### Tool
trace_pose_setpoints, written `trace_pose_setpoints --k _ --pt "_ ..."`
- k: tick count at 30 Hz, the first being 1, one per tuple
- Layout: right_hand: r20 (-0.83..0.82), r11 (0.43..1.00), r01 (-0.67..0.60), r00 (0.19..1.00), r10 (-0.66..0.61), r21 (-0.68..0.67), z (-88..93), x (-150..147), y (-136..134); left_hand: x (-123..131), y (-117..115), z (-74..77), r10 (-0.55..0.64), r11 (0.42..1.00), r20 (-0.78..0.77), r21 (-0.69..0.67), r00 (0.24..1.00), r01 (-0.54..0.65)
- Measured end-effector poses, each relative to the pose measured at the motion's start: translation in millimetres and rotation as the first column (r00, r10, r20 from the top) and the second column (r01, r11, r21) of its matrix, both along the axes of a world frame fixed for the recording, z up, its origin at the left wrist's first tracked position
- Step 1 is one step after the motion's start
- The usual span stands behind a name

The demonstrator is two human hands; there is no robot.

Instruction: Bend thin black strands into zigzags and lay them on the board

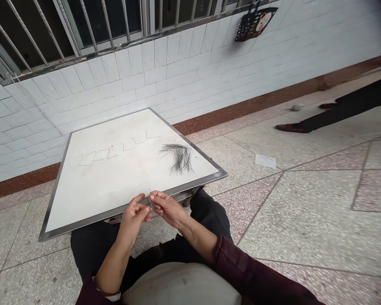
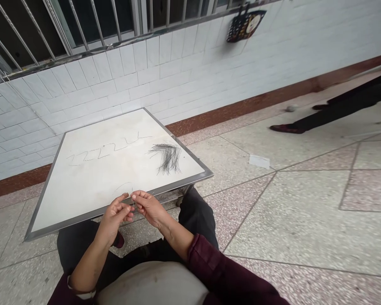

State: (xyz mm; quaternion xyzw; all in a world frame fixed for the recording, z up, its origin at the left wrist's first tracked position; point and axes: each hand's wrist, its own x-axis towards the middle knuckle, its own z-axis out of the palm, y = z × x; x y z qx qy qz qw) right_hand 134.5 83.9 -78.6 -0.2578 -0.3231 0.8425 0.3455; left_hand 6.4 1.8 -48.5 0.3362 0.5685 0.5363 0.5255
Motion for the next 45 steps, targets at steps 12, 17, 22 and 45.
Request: trace_pose_setpoints --k 12,17,22,45 --pt "0.071 0.993 -0.034 0.997 0.026 0.114 -6.1 3.0 -1.1 -19.7 -3.7 12.1 0.196 0.966 -0.161 0.202 0.967 -0.162" --pt "0.132 0.978 -0.021 0.991 -0.007 0.209 -9.3 1.2 -4.4 -21.1 -7.0 18.6 0.216 0.964 -0.325 0.219 0.92 -0.149" --pt "0.132 0.968 0.002 0.991 -0.036 0.25 -7.3 -1.1 -9.5 -21.0 -9.5 21.5 0.225 0.96 -0.357 0.241 0.907 -0.143" --pt "0.219 0.853 -0.261 0.959 0.178 0.452 5.8 8.5 -13.3 -26.9 -7.8 22.7 0.11 0.993 -0.304 0.069 0.946 -0.093"
